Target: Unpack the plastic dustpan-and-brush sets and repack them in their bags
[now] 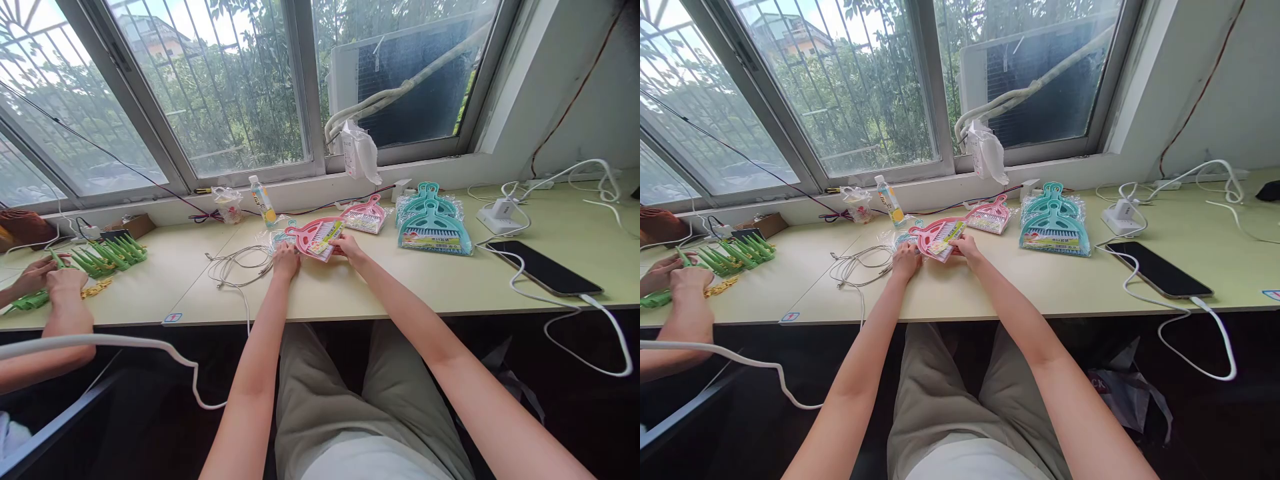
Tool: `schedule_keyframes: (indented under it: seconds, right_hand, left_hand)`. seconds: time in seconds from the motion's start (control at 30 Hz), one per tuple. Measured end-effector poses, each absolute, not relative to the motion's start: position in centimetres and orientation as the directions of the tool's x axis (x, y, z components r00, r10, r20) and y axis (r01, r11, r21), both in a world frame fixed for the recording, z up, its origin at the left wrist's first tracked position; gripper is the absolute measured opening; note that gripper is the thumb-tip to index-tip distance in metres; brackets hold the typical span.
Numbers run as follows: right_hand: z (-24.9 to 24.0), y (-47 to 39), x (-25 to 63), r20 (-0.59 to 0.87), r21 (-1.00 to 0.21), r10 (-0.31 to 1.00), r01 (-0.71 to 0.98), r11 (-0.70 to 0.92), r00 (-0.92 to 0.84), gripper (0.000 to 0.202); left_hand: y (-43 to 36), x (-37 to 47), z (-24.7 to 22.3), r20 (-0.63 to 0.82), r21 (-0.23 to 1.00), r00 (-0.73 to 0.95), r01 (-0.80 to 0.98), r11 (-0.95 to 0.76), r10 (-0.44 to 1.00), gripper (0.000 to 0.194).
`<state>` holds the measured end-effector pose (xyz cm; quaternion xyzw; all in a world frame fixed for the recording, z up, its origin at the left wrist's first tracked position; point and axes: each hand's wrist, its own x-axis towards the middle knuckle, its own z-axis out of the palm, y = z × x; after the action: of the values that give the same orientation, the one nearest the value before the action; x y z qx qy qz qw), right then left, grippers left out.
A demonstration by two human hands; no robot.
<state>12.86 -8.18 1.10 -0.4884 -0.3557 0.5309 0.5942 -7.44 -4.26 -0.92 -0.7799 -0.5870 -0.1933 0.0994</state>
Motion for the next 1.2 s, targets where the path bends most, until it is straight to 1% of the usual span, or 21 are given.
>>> schedule_keyframes:
  seconds: [0.1, 0.2, 0.27, 0.37, 0.43, 0.53, 0.67, 0.77, 0.87, 0.93, 1.07, 1.2]
  right_hand:
    - [0.9, -8.0, 13.0, -0.097, -0.960, 0.981, -0.274, -0.048, 0.168, 0.015]
    - [0.8, -7.8, 13.2, -0.094, -0.964, 0.985, -0.259, -0.054, 0.145, 0.015]
    - [0.7, -7.7, 13.3, -0.098, -0.964, 0.986, -0.257, -0.061, 0.136, 0.015]
    - [0.8, -7.6, 13.3, -0.100, -0.961, 0.988, -0.269, -0.065, 0.119, 0.015]
    - [0.9, -7.7, 13.3, -0.091, -0.960, 0.991, -0.273, -0.063, 0.094, 0.015]
    - [0.9, -7.7, 13.3, -0.080, -0.964, 0.996, -0.259, -0.065, 0.049, 0.016]
    - [1.1, -7.9, 13.4, -0.069, -0.974, 0.997, -0.215, -0.064, 0.017, 0.016]
    - [1.5, -8.2, 13.4, -0.051, -0.979, 0.997, -0.199, -0.039, 0.056, 0.017]
    - [1.6, -8.4, 13.4, -0.043, -0.980, 0.995, -0.195, -0.024, 0.095, 0.018]
    - [1.5, -8.4, 13.4, -0.030, -0.982, 0.997, -0.188, -0.016, 0.072, 0.018]
    - [1.2, -8.4, 13.4, 0.021, -0.987, 0.999, -0.160, 0.013, -0.043, 0.021]
    - [1.1, -8.4, 13.3, 0.041, -0.991, 0.994, -0.134, 0.028, -0.099, 0.022]
  left_hand:
    - [-4.3, -7.4, -0.7, 0.426, 0.097, 0.215, 0.955, -0.281, 0.879, 0.034]
    - [-4.4, -7.6, -0.5, 0.442, 0.137, 0.143, 0.965, -0.225, 0.885, 0.045]
    - [-4.4, -7.7, -0.4, 0.489, 0.206, 0.071, 0.959, -0.194, 0.869, 0.045]
    - [-4.4, -8.0, -0.3, 0.584, 0.362, -0.066, 0.913, -0.187, 0.809, 0.049]
    - [-4.3, -8.1, -0.3, 0.614, 0.450, -0.155, 0.874, -0.182, 0.774, 0.052]
    - [-4.1, -8.3, -0.2, 0.627, 0.522, -0.237, 0.835, -0.174, 0.742, 0.053]
    - [-4.0, -8.5, 0.0, 0.660, 0.560, -0.285, 0.804, -0.202, 0.695, 0.050]
    - [-3.9, -8.8, 0.0, 0.675, 0.585, -0.327, 0.784, -0.209, 0.662, 0.052]
    - [-3.8, -9.0, 0.0, 0.662, 0.614, -0.361, 0.764, -0.199, 0.657, 0.053]
    - [-3.8, -9.0, -0.1, 0.662, 0.616, -0.333, 0.752, -0.234, 0.671, 0.054]
    - [-4.0, -8.5, -0.1, 0.692, 0.597, -0.225, 0.712, -0.369, 0.686, 0.054]
    - [-4.3, -8.3, -0.1, 0.695, 0.574, -0.186, 0.726, -0.380, 0.694, 0.054]
